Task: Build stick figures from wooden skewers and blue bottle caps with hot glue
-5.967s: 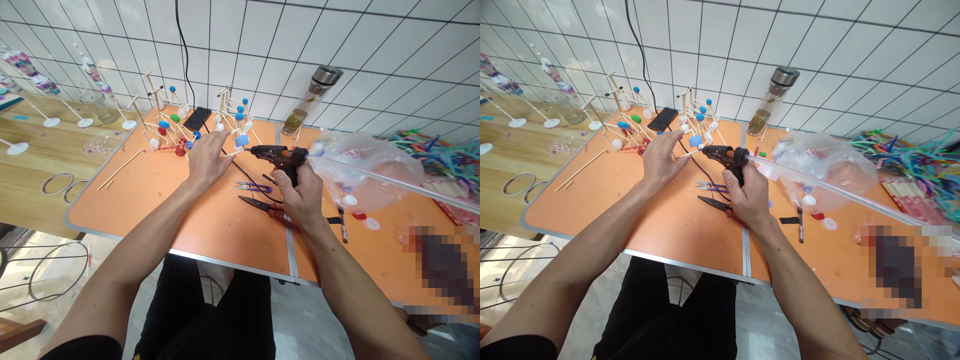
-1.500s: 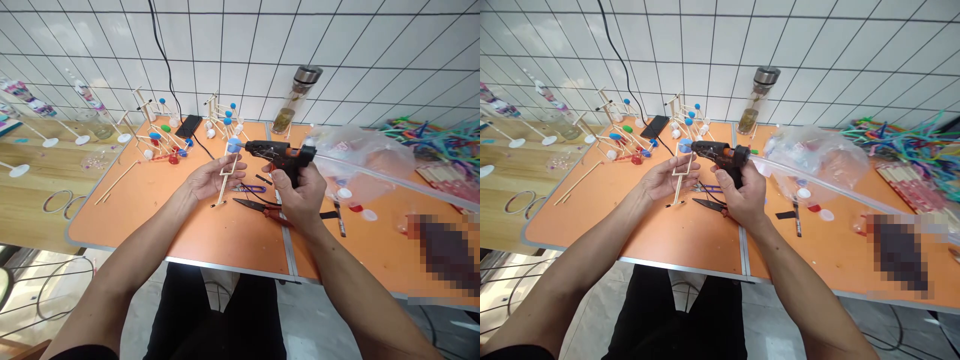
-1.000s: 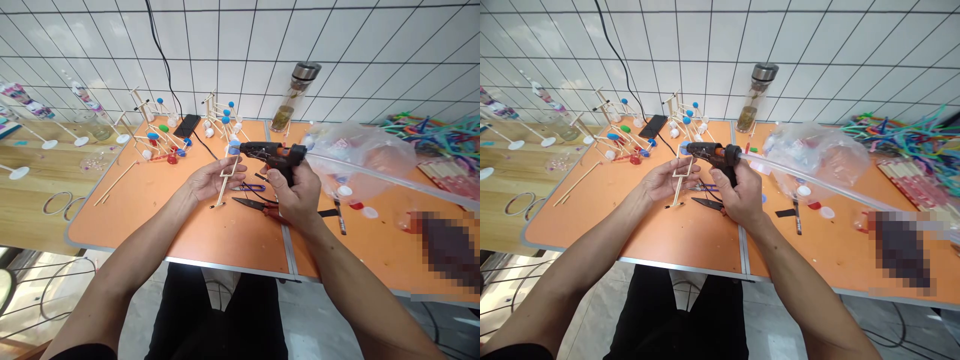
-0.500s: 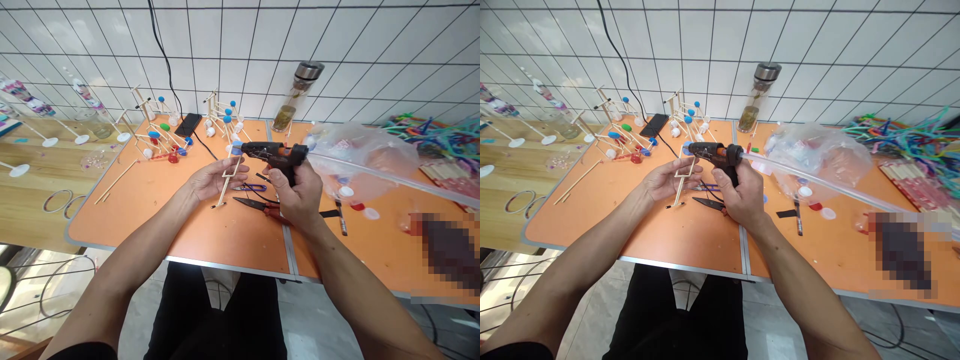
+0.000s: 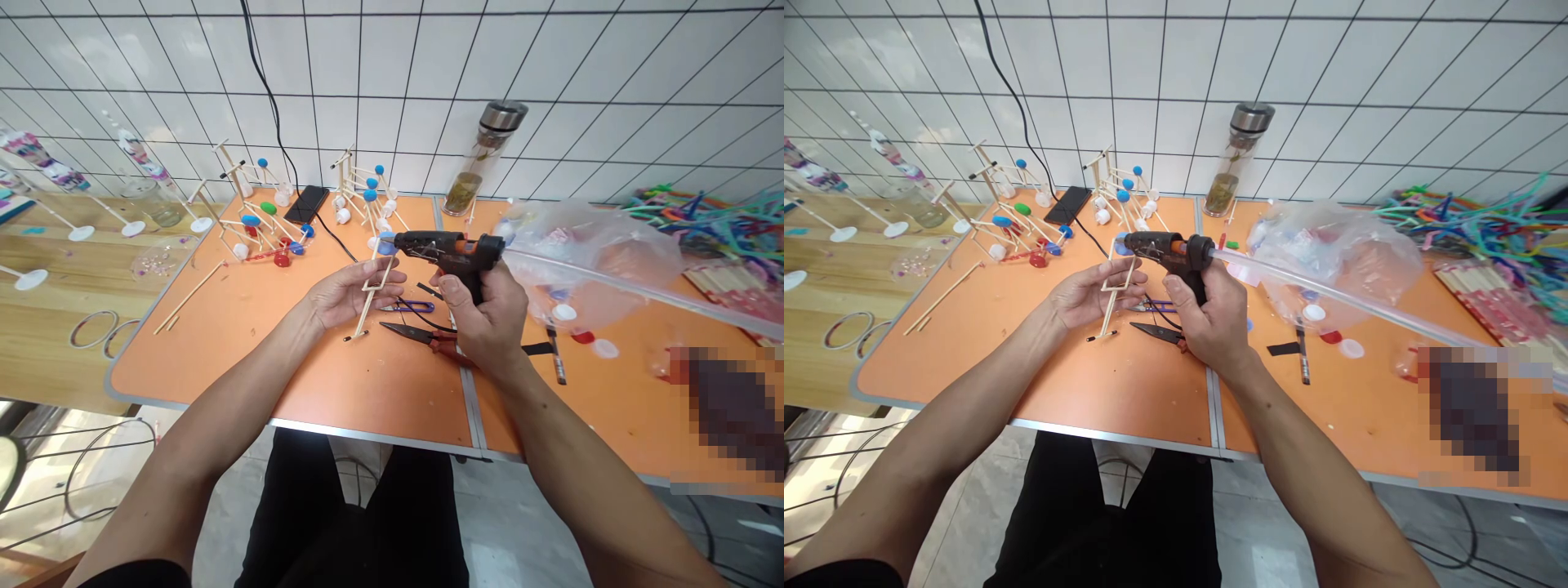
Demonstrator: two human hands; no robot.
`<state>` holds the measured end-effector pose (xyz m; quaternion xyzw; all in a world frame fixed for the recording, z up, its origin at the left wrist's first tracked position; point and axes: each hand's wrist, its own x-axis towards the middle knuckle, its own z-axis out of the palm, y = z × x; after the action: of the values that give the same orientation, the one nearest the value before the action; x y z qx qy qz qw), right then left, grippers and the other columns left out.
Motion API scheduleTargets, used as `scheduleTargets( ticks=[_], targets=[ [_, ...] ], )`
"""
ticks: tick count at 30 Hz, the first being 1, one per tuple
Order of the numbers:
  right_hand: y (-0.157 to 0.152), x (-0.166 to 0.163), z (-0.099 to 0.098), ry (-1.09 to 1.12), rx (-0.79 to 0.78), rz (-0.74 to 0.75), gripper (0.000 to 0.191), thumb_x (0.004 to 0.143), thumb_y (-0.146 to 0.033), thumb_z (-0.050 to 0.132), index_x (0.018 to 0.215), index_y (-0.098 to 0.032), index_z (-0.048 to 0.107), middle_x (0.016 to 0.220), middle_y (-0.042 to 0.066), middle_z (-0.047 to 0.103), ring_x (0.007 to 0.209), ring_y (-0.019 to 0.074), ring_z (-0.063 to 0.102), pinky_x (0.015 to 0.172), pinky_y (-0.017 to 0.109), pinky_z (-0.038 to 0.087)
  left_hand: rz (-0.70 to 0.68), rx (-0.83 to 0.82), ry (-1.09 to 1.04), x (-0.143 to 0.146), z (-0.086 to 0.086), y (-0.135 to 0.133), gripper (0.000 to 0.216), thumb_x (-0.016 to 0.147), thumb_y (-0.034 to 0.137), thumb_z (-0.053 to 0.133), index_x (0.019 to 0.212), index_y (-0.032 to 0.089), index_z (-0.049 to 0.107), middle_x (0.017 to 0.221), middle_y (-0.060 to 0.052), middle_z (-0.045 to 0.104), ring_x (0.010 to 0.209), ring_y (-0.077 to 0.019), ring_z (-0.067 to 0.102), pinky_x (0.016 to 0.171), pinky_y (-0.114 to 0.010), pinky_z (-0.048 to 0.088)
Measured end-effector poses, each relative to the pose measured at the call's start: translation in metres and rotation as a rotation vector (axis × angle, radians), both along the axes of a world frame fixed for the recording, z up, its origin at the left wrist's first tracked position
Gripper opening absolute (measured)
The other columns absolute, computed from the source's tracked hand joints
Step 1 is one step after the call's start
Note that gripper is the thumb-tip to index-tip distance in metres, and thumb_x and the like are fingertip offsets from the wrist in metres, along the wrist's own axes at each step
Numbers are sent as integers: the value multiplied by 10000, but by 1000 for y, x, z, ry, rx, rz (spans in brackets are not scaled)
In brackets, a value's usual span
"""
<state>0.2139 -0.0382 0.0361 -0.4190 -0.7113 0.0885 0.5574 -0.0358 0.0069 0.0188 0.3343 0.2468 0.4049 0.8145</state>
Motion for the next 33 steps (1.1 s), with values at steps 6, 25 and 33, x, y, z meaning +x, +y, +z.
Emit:
scheduleTargets(
  ticks=[6, 25, 33],
  targets=[
    [1, 0, 0, -2, 26, -6, 322, 1090, -567, 698, 1160, -265, 788, 907, 37, 790, 769, 239, 735, 687, 390, 582, -7, 10, -1, -1, -1, 0, 297, 1015, 345, 833, 1263, 183, 811, 1208, -112, 890, 1039, -239, 869, 1006, -365, 655],
    [1, -1, 0, 33, 9, 3, 337, 1078, -571, 707, 1182, -260, 785, 1030, 60, 834, 846, 244, 768, 752, 408, 618, -2, 2, 5, -1, 1, -1, 318, 1002, 340, 842, 1269, 172, 798, 1192, -116, 888, 1017, -237, 864, 1004, -376, 647],
    [-1, -2, 1, 8, 8, 3, 339, 1080, -576, 702, 1152, -258, 797, 920, 45, 815, 767, 239, 750, 697, 405, 610, 9, -11, -12, -1, 4, 0, 277, 1031, 328, 796, 1261, 174, 795, 1184, -105, 879, 1014, -228, 871, 978, -358, 664]
  ],
)
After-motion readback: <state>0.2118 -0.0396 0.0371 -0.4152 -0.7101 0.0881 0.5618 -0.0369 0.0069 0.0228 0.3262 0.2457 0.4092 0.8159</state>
